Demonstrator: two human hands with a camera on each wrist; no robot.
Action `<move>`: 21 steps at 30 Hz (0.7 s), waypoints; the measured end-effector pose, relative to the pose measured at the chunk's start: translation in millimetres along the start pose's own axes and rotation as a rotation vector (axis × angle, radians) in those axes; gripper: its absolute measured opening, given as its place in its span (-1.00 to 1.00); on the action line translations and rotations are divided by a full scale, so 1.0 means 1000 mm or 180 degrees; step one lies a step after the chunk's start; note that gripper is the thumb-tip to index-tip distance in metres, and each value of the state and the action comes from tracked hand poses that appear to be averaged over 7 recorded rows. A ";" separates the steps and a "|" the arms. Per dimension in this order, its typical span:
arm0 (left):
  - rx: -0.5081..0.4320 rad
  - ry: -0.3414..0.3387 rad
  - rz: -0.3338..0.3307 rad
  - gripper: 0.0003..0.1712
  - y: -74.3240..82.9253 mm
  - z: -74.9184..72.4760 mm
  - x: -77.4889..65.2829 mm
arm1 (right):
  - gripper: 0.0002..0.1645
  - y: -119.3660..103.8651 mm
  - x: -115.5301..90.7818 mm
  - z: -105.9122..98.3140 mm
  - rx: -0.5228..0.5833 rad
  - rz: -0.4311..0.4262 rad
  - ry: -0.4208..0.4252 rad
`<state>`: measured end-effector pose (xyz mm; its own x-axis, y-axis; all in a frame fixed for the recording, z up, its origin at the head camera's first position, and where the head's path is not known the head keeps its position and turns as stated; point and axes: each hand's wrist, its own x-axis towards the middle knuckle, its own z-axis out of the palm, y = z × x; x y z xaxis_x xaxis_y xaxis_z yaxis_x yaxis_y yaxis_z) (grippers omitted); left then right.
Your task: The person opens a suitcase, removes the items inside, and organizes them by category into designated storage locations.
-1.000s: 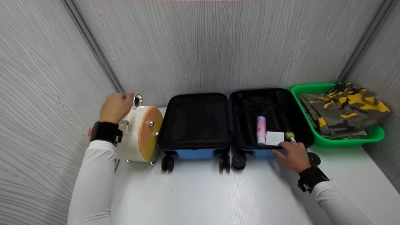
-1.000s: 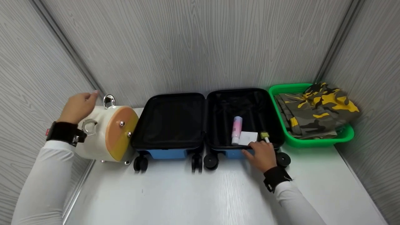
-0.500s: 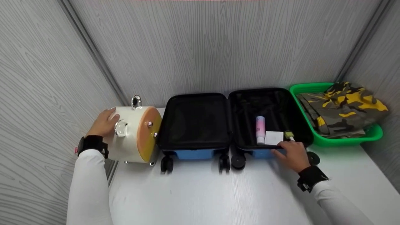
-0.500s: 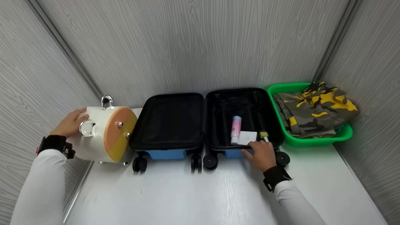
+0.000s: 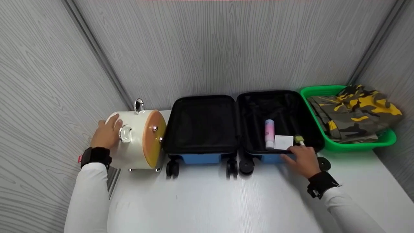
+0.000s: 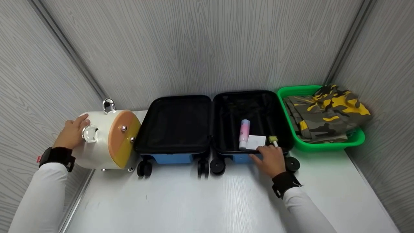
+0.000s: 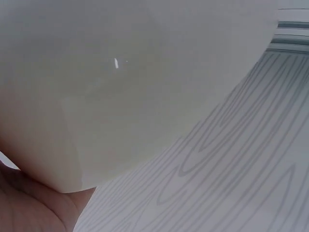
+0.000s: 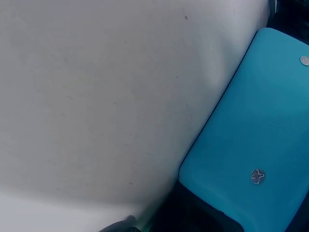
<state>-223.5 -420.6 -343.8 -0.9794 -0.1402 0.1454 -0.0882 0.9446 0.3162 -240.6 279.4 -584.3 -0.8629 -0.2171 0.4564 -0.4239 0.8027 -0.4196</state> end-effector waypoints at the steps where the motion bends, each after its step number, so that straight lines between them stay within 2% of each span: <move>1: 0.0008 -0.0017 -0.0001 -0.19 0.001 -0.001 -0.002 | -0.66 0.000 0.000 0.000 -0.0004 -0.0007 0.0010; 7: 0.0024 -0.0296 0.0008 -0.16 0.002 -0.012 -0.016 | -0.68 0.001 0.000 0.000 0.0019 -0.0047 0.0043; 11: 0.0075 -0.0469 0.0057 -0.15 0.000 -0.022 -0.019 | -0.66 0.002 0.000 -0.002 0.0001 -0.0043 0.0045; 15: 0.0143 -0.0590 0.0098 -0.04 0.004 -0.029 -0.014 | -0.65 0.002 0.000 -0.004 -0.0021 -0.0021 0.0029; 21: 0.0164 -0.0854 0.0169 0.19 0.018 -0.033 0.005 | -0.65 -0.001 0.000 -0.002 0.0003 -0.0015 -0.0003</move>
<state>-224.3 -413.8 -306.1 -0.9954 -0.0128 -0.0952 -0.0378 0.9633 0.2657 -239.5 279.6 -582.4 -0.8612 -0.2214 0.4576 -0.4282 0.8011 -0.4181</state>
